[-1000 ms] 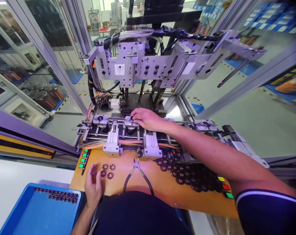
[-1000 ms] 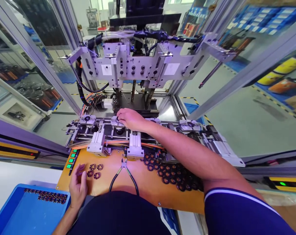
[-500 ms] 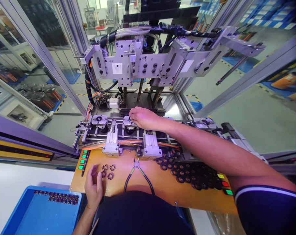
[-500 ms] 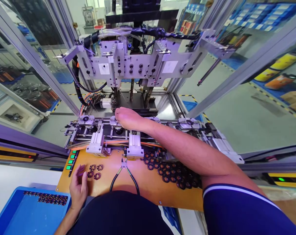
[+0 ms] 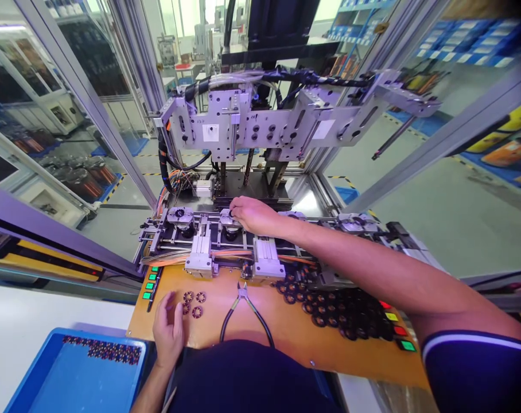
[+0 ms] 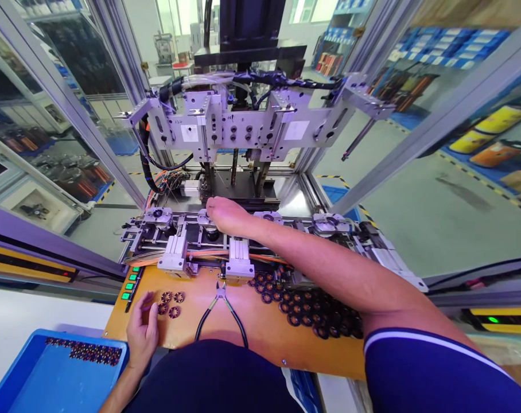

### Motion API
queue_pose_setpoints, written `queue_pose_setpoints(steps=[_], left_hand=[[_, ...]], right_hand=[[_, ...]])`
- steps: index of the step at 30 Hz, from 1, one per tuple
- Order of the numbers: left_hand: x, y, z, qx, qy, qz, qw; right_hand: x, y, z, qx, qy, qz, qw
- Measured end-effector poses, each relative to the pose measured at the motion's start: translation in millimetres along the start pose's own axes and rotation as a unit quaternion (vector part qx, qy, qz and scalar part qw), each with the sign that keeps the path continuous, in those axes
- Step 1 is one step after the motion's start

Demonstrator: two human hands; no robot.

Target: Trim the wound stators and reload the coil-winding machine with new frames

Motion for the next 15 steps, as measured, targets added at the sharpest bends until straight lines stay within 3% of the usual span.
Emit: queue_pose_setpoints(steps=[9,15], left_hand=[[-0.5,-2.0,2.1,0.008,-0.016,-0.019,1.0],[-1.1,-2.8,-1.0,0.035,-0.023,-0.045,0.998]], right_hand=[[-23.7,14.9,9.6,-0.003,-0.01,-0.003,1.0],[-33.2,14.9,0.3,0.028,0.007,-0.006,1.0]])
Point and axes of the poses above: each hand's wrist, its own x-axis towards the middle knuckle, its own z-axis out of the back of the hand, y = z × x, the point moved 2 cm from there along x, towards the middle knuckle, and after that the axes turned 10 degrees about z, right-handed, at the moved point
